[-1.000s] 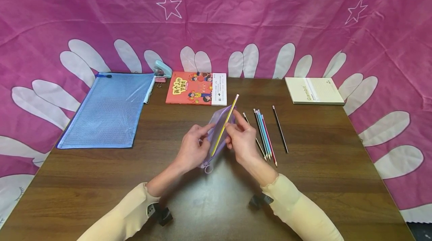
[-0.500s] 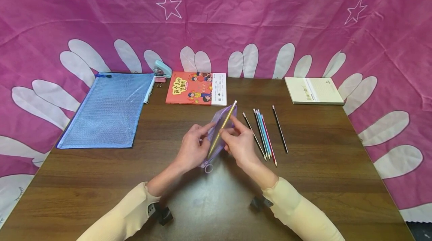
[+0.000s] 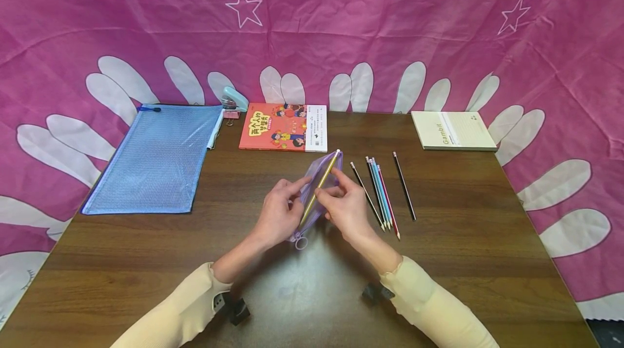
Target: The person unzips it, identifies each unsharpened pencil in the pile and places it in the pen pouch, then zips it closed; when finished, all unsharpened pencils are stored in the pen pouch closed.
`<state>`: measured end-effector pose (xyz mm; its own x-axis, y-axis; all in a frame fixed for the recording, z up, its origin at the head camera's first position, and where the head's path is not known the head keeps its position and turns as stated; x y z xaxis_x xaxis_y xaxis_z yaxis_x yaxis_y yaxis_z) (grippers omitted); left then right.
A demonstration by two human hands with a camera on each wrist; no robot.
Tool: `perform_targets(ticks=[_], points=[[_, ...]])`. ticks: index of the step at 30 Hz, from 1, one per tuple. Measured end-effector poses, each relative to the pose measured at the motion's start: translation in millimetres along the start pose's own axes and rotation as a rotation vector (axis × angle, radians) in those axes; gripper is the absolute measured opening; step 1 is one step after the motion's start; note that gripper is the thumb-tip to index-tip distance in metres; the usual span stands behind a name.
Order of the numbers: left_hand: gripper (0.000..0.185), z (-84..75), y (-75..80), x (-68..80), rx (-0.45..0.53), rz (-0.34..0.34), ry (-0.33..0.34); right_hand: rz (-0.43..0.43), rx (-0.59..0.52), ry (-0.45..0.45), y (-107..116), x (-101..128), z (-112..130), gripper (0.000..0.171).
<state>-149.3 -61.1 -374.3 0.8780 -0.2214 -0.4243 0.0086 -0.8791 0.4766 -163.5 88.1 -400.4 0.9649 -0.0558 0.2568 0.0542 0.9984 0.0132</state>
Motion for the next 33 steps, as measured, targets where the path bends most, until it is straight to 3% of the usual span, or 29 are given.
perform_targets(ticks=[8, 21, 33], points=[[0.052, -0.3, -0.9, -0.4, 0.009, 0.006, 0.007, 0.010, 0.062, -0.024, 2, -3, 0, 0.064], [0.054, 0.7, -0.4, -1.0, 0.023, 0.022, 0.046, 0.022, 0.055, -0.089, 3, -4, 2, 0.048], [0.052, 0.3, 1.6, -1.3, 0.032, -0.001, 0.036, 0.044, 0.031, -0.063, 18, -5, 8, 0.035]])
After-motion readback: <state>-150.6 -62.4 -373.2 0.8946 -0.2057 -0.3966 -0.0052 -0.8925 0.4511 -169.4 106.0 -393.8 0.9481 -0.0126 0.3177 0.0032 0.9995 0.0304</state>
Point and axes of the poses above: each hand's wrist, its own x-axis away from the middle knuckle, its own y-axis out of the back of the hand, z = x × y, the point moved 8 cm from there along -x, towards the middle knuckle, and after that the axes turned 10 degrees about -y, right-handed, at the moved point
